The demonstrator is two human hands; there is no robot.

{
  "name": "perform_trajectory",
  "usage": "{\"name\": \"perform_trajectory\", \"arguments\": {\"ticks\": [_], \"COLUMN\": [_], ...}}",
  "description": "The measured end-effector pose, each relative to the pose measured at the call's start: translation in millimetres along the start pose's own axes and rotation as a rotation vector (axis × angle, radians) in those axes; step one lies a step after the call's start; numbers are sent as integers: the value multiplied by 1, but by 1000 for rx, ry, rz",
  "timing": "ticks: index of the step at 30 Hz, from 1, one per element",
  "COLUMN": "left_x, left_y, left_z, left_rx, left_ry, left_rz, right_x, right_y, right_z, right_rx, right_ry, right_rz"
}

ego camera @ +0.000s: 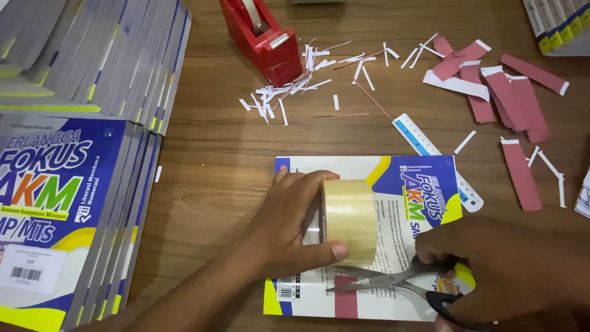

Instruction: Cutting labels and paper strips to apply identification tags to library books using tape and scissors.

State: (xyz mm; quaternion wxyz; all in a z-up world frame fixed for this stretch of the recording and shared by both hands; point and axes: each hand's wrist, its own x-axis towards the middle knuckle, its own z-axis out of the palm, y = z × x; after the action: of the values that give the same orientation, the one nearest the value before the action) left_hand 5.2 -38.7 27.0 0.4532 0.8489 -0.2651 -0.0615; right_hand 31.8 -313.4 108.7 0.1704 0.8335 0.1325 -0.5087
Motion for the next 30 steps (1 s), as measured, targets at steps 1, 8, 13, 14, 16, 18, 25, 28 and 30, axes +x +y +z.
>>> {"name": "perform_trajectory", "arguments": {"ticks": [1, 8, 13, 14, 16, 18, 25, 28, 30], "left_x": [0, 0, -1, 0, 0, -1, -1, 0, -1], "left_y": [-1, 0, -1, -1, 0, 1, 0, 0, -1], "left_z": [1, -1, 0, 0, 0, -1, -1, 0, 0], "left_rx": [15, 6, 14, 14, -3, -6, -7, 24, 23], "left_ry": [-7, -22, -34, -35, -29, -15, -15, -55, -41], "left_rz": [-18, -12, -25, -27, -10, 4, 20, -20, -11], "right_x": [0, -2, 3, 5, 9, 13, 17, 13, 11], "right_y": [0, -2, 1, 2, 4, 7, 11, 9, 8], "right_z": [0, 0, 5, 7, 12, 16, 20, 16, 14], "right_rx": [-2, -16, 20, 42, 85, 130, 201, 175, 157], "right_ry": [1, 9, 22, 28, 38, 49, 61, 48, 39], "right_rz": [2, 16, 4, -5, -23, -39, -72, -72, -72]}}
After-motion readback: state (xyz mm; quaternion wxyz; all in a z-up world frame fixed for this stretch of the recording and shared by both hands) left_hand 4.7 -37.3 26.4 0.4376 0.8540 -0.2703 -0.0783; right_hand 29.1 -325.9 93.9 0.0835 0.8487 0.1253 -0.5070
